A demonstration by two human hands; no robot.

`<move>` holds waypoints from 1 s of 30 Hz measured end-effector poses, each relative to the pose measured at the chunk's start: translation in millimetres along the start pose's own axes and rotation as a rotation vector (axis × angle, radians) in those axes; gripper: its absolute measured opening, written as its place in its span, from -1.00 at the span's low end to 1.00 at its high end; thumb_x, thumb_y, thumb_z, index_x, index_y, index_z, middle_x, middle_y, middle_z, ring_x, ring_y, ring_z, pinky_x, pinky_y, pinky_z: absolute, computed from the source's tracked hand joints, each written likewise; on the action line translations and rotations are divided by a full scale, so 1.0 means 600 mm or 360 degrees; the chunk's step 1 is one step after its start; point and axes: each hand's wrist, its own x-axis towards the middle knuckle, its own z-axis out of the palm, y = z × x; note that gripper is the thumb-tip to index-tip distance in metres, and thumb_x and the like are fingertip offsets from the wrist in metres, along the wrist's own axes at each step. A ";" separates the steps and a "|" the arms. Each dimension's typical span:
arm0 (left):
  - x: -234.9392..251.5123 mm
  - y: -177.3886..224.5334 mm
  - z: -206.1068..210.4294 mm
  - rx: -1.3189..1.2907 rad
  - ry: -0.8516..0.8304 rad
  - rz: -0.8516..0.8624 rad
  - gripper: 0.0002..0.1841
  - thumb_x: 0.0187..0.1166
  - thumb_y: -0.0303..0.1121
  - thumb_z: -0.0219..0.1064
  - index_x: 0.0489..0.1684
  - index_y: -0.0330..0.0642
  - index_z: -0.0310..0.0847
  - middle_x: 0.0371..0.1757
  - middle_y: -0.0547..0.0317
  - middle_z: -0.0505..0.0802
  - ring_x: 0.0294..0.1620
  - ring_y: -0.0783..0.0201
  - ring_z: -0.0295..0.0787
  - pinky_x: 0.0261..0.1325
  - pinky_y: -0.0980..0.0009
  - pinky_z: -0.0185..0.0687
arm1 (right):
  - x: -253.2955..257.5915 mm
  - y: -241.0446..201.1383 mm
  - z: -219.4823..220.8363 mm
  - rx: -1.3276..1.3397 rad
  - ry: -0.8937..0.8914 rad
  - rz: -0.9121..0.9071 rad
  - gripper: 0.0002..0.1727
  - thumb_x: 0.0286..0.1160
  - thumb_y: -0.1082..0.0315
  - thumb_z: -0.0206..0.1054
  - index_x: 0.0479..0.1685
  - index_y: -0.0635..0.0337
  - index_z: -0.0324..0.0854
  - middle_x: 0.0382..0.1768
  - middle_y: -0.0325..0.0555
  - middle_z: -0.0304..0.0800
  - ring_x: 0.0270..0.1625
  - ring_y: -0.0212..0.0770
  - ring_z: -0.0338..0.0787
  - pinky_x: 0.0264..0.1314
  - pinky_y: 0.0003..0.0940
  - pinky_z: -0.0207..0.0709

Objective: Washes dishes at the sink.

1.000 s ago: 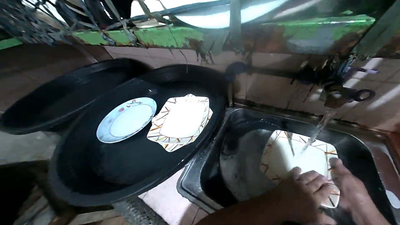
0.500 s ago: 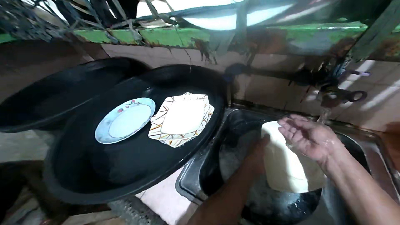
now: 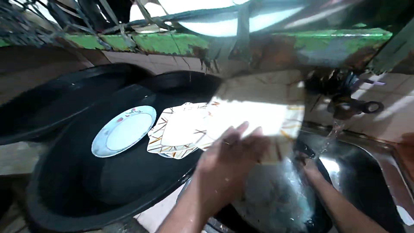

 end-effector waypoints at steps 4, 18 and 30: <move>-0.009 -0.089 -0.018 0.0220 -0.0274 -0.0656 -0.65 0.75 -0.35 0.18 0.42 -0.04 0.70 0.36 0.07 0.83 0.35 -0.07 0.79 0.30 -0.18 0.68 | 0.022 0.026 0.016 0.0395 0.0082 0.0085 -0.57 0.88 0.37 -0.03 0.54 0.44 0.41 0.36 0.30 0.62 0.35 -0.02 0.65 0.47 -0.15 0.46; -0.032 0.039 0.153 -0.0266 -0.0444 -0.0224 -0.54 0.75 -0.06 0.18 0.51 0.00 0.63 0.68 0.06 0.56 0.80 -0.05 0.24 0.80 -0.26 -0.03 | -0.047 -0.019 -0.004 0.0511 -0.0059 0.0386 -0.45 0.85 -0.01 0.07 0.55 0.21 0.52 0.36 0.25 0.67 0.35 0.07 0.70 0.40 0.08 0.52; -0.179 0.176 0.287 -0.0839 -0.1218 -0.0051 -0.24 0.49 0.04 0.46 0.77 0.37 0.31 0.89 0.23 0.21 0.91 -0.20 -0.17 0.62 -0.64 -0.18 | -0.058 -0.047 0.003 0.0854 0.0053 0.0181 -0.48 0.69 0.41 0.26 0.61 0.25 0.35 0.32 0.24 0.64 0.20 0.00 0.73 0.22 -0.04 0.63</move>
